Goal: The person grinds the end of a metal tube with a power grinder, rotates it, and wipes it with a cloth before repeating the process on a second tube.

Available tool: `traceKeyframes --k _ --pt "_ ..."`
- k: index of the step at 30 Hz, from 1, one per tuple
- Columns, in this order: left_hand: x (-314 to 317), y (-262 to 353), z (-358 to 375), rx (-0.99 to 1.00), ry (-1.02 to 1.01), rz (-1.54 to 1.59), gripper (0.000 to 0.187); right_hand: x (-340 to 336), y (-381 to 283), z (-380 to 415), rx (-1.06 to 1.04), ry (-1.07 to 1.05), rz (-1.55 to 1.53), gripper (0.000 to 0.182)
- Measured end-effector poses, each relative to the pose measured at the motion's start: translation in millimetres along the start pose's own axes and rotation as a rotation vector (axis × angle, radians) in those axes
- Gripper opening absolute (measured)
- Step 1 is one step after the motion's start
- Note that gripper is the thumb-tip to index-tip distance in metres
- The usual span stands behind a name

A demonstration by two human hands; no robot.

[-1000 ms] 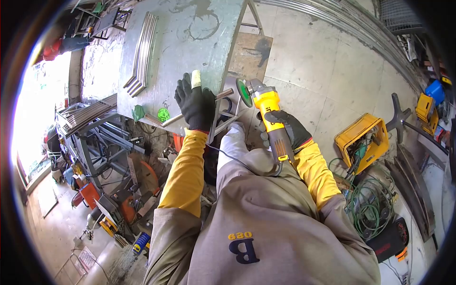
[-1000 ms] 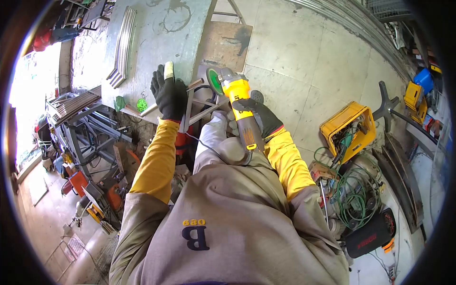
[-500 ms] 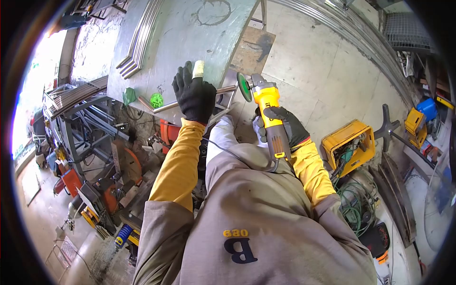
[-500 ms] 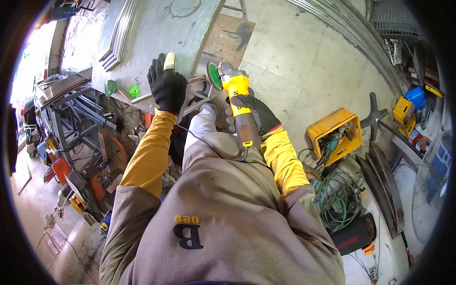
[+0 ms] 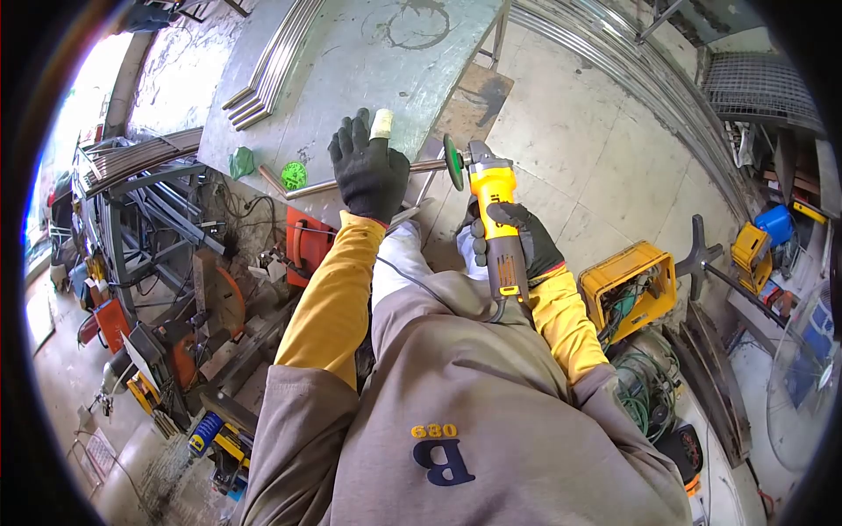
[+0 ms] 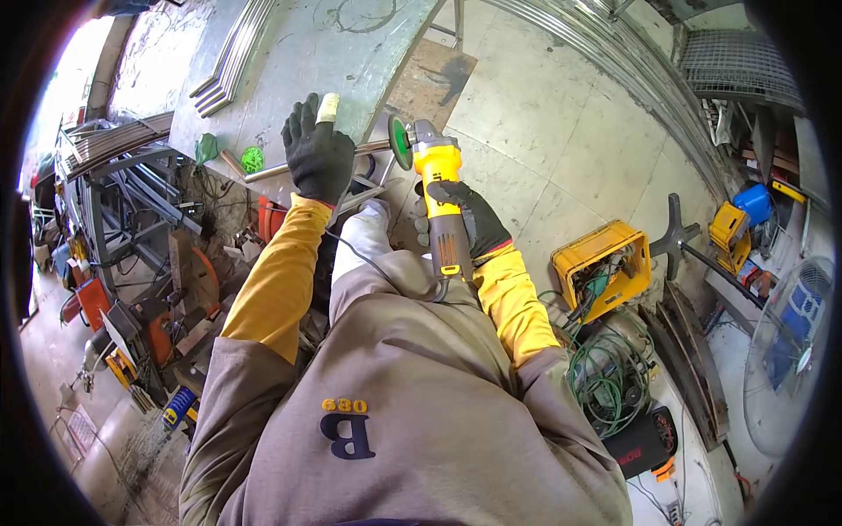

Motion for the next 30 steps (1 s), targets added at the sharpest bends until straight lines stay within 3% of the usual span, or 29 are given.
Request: traceKeyframes --k 18,21,23,30 --pt "-2.9 2.3 -0.9 0.019 0.017 0.000 0.061 0.8 11.9 0.3 -0.035 -0.013 -0.056 0.040" --pt "-2.5 2.5 -1.5 0.016 0.020 -0.002 0.061 -4.1 14.5 -4.6 -0.009 -0.022 -0.008 0.050" --pt "-1.7 2.4 -1.0 0.018 0.024 -0.002 0.061 0.2 14.1 -1.1 -0.057 0.020 -0.009 0.041" --pt "-2.0 2.8 -2.3 0.003 -0.001 -0.010 0.060 2.6 14.0 0.6 -0.010 0.004 -0.068 0.040"
Point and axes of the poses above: each hand's wrist, its own z-axis away from the middle knuckle, its own x-axis out of the palm, y = z × x, the point moved 3 cm from there along -z, towards the middle knuckle, and after that the axes turned 3 degrees about y, right-handed, at the moved point
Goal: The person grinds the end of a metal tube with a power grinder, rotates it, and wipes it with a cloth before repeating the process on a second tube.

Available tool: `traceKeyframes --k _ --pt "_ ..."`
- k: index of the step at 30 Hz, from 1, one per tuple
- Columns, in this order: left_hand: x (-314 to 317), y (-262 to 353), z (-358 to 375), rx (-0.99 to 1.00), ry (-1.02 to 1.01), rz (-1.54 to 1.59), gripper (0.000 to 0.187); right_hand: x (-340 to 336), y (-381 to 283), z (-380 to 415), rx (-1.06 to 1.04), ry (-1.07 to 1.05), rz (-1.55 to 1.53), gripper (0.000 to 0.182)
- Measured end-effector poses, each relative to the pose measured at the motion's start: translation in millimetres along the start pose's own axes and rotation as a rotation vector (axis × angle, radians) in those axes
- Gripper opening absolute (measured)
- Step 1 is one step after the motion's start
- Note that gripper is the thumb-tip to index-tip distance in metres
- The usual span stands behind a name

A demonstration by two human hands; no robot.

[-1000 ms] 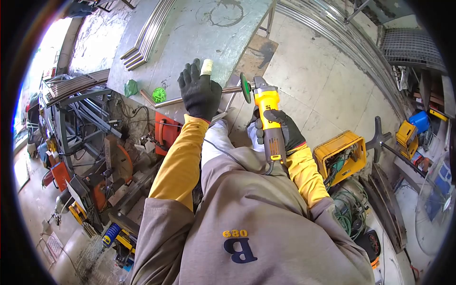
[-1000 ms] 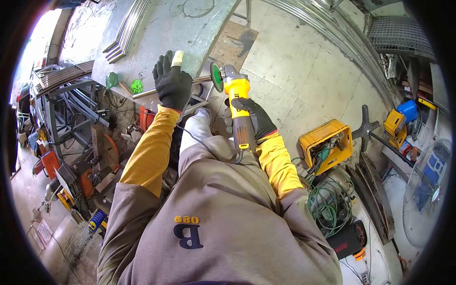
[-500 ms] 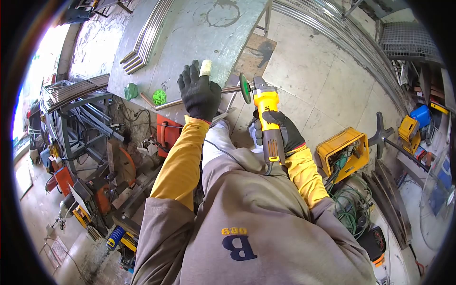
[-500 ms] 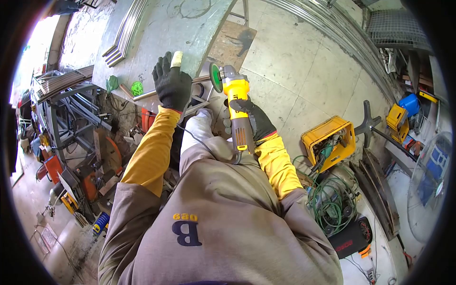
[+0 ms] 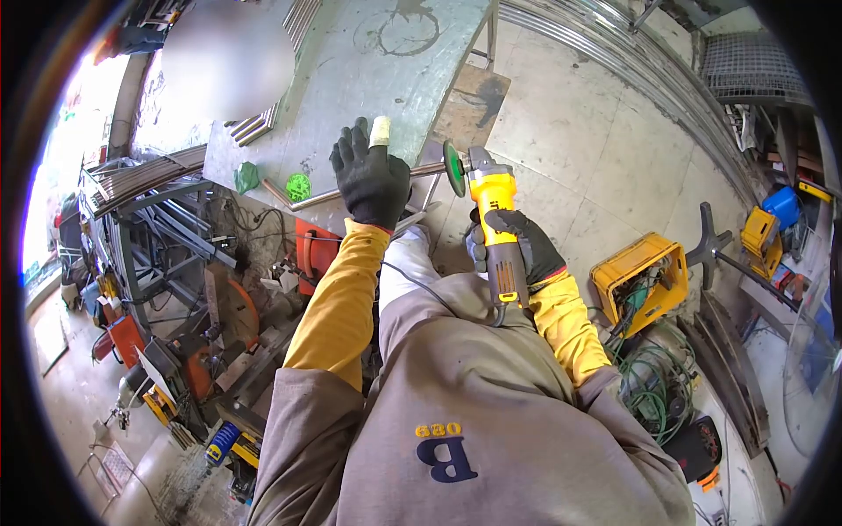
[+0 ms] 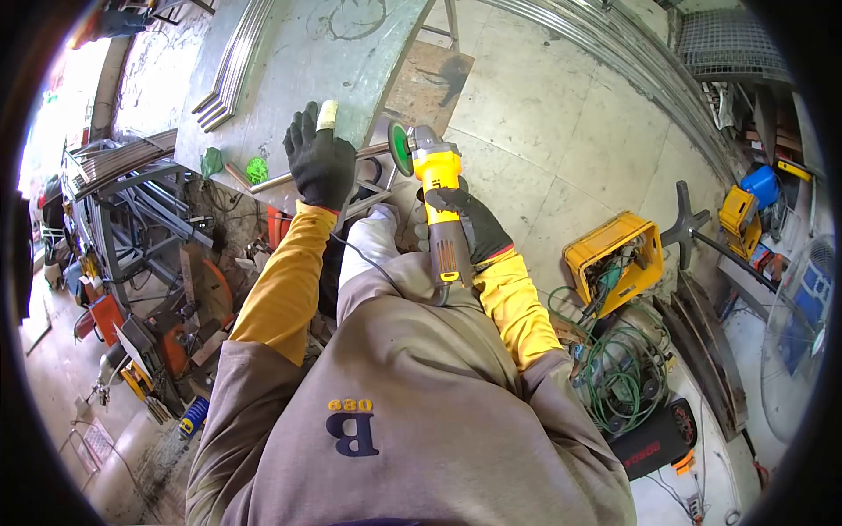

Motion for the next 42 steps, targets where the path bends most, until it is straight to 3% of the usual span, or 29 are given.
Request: traceKeyframes --k 23,28,32,35,39,42 --pt "2.5 -1.6 2.5 0.023 0.001 -0.009 0.061 -2.2 0.0 6.4 -0.036 0.052 0.105 0.043" --pt "6.5 -6.6 1.9 0.041 0.040 -0.019 0.061 -9.5 9.1 6.6 -0.008 0.096 0.007 0.046" --pt "7.3 -8.1 0.8 0.059 -0.035 -0.045 0.063 -10.2 9.0 16.1 0.006 0.113 -0.002 0.046" --pt "7.6 -9.2 1.7 0.019 -0.104 -0.053 0.066 -10.1 9.1 17.4 0.020 -0.009 -0.073 0.042" --pt "5.1 -11.1 3.0 0.015 -0.111 -0.017 0.067 -17.6 15.0 12.1 0.022 -0.001 -0.096 0.037" --pt "4.8 -10.1 2.5 0.029 -0.089 0.016 0.067 -25.5 18.5 7.9 0.051 -0.019 -0.067 0.047"
Point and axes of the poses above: each hand's wrist, its own z-axis away from the middle knuckle, its own x-axis out of the palm, y = z × x, the point moved 3 cm from there along -z, towards the middle knuckle, and after that the axes turned 3 degrees about y, right-handed, at the moved point
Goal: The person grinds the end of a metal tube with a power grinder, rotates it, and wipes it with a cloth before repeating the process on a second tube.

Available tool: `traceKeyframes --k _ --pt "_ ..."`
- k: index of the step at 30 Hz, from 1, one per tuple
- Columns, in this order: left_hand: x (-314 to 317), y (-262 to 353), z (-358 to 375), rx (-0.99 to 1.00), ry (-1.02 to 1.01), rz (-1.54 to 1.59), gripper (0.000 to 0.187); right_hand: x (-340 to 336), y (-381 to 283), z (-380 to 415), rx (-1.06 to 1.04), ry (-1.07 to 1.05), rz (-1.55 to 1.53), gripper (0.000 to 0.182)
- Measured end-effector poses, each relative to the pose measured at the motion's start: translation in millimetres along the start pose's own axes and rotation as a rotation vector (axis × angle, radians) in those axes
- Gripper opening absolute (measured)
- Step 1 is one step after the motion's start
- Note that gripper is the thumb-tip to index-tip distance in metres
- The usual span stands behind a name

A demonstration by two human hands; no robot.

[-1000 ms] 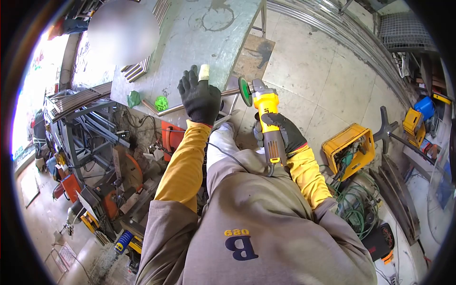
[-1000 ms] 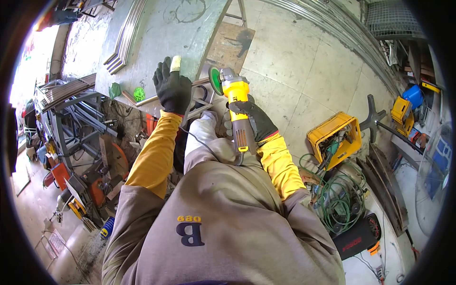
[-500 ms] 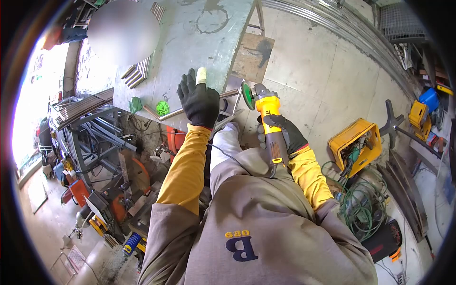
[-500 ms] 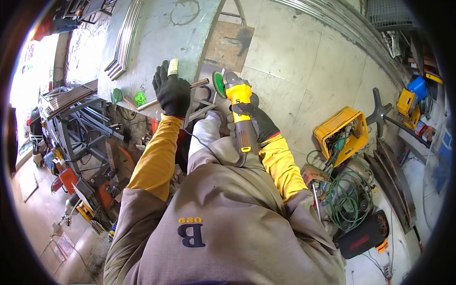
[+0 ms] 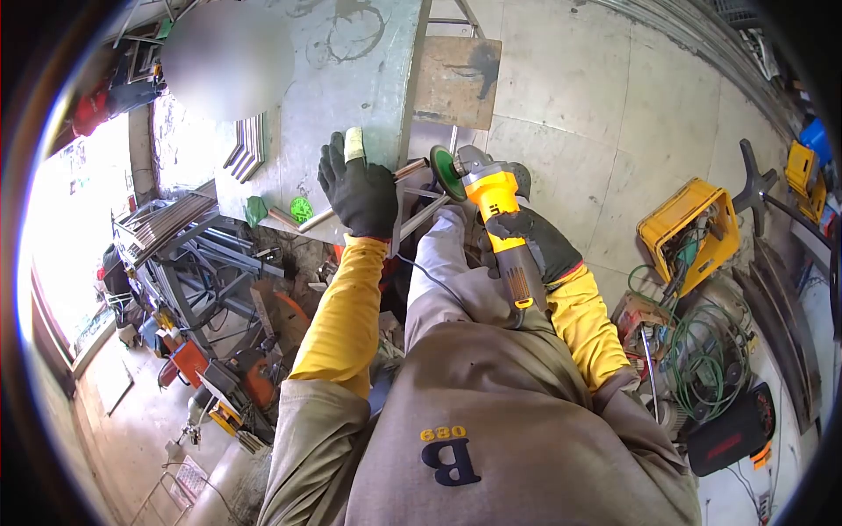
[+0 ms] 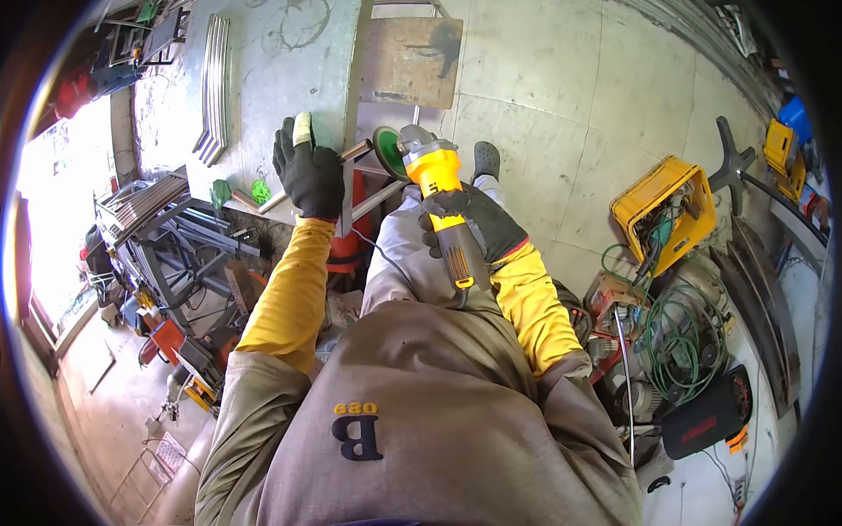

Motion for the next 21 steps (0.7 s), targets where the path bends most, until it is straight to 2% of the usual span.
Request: traceKeyframes --k 2,6,11,21 --pt "-0.3 0.0 0.8 0.005 0.013 0.009 0.067 0.5 -1.4 -0.4 -0.018 -0.076 0.027 0.050" --pt "-2.4 2.0 0.6 0.008 0.020 0.003 0.066 15.0 -6.4 7.1 -0.020 -0.063 -0.031 0.043" --pt "-2.8 4.9 -1.5 -0.012 0.010 -0.037 0.066 19.3 -17.9 14.0 -0.060 0.002 0.215 0.048" --pt "0.3 3.4 -0.5 -0.002 0.064 -0.039 0.066 15.1 -18.2 9.4 -0.102 -0.026 0.255 0.052"
Point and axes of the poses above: each hand's wrist, its own z-axis away from the middle knuckle, its own x-axis out of the palm, y = z × x, the point moved 3 cm from there along -z, towards the middle knuckle, and after that the axes turned 3 degrees about y, right-handed, at the moved point
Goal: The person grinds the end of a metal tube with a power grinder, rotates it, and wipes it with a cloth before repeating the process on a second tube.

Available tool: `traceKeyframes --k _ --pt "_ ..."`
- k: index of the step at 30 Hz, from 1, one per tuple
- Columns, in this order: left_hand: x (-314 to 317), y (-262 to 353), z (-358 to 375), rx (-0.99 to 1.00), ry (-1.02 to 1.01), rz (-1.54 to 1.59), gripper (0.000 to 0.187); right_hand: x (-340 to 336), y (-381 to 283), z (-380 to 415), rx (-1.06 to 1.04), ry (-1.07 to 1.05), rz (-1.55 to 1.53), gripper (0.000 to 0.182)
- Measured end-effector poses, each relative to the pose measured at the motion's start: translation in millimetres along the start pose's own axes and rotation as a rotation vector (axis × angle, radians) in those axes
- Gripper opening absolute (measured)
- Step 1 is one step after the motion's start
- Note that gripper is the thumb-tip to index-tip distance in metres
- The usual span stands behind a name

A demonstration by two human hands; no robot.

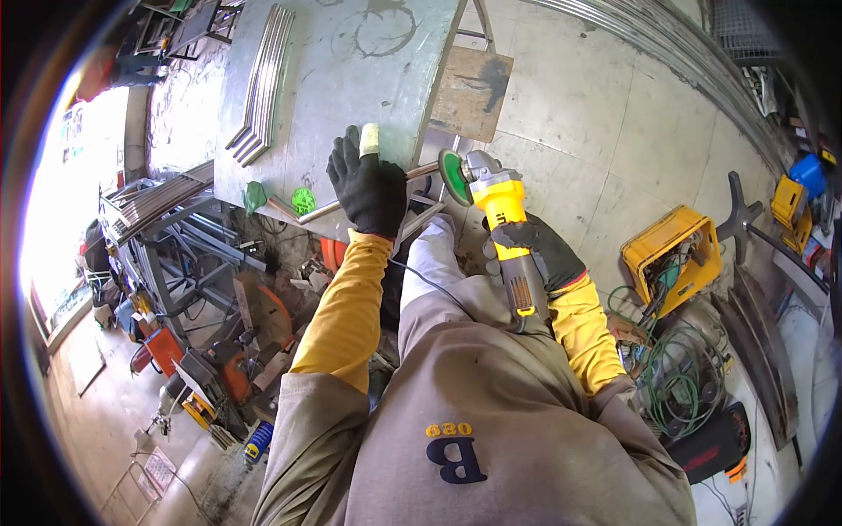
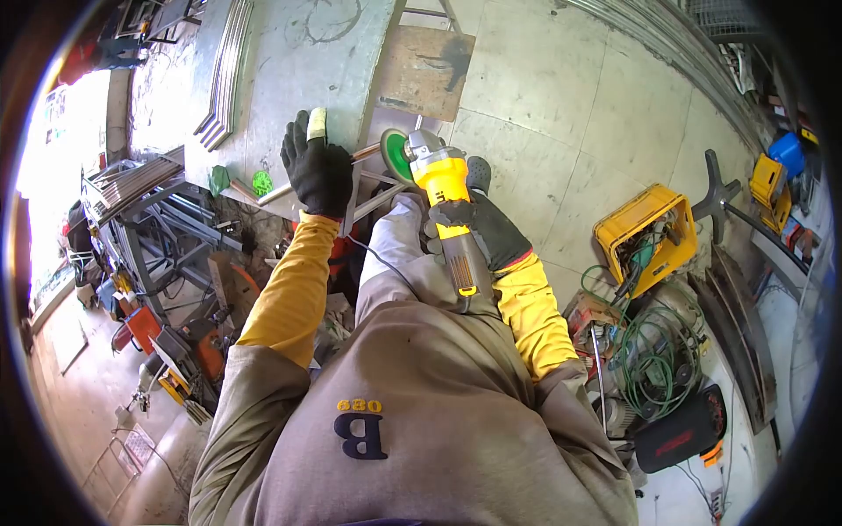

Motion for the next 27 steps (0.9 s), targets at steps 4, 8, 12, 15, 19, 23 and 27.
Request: traceKeyframes --k 4,8,12,15,19,23,27 --pt "0.9 0.8 -0.4 0.001 -0.003 0.001 0.066 0.6 0.0 1.8 -0.003 0.014 -0.001 0.050" --pt "0.6 4.4 0.2 -0.015 0.009 0.017 0.066 -10.3 11.9 -4.4 0.017 0.082 0.101 0.045" --pt "0.9 -1.4 0.7 -0.024 0.011 0.009 0.066 -13.6 9.2 2.1 -0.027 0.101 -0.036 0.046" --pt "3.0 0.4 -0.6 -0.019 0.025 0.009 0.066 -13.1 1.8 3.1 -0.072 0.070 -0.053 0.048" --pt "1.4 -1.1 -0.5 0.002 0.056 0.010 0.063 -1.1 -4.8 2.5 0.026 0.122 -0.053 0.050" --pt "-2.6 0.8 0.2 -0.014 0.094 0.024 0.061 -1.6 -8.8 -4.3 0.101 0.045 -0.121 0.048" --pt "-3.9 3.5 0.2 -0.061 0.053 0.007 0.061 -5.1 -13.1 -6.7 0.139 0.014 -0.096 0.049"
Point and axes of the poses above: each hand's wrist, its own z-axis away from the middle knuckle, its own x-axis out of the palm, y = z × x, the point moved 3 cm from there along -z, towards the middle knuckle, and after that the axes turned 3 degrees about y, right-handed, at the moved point
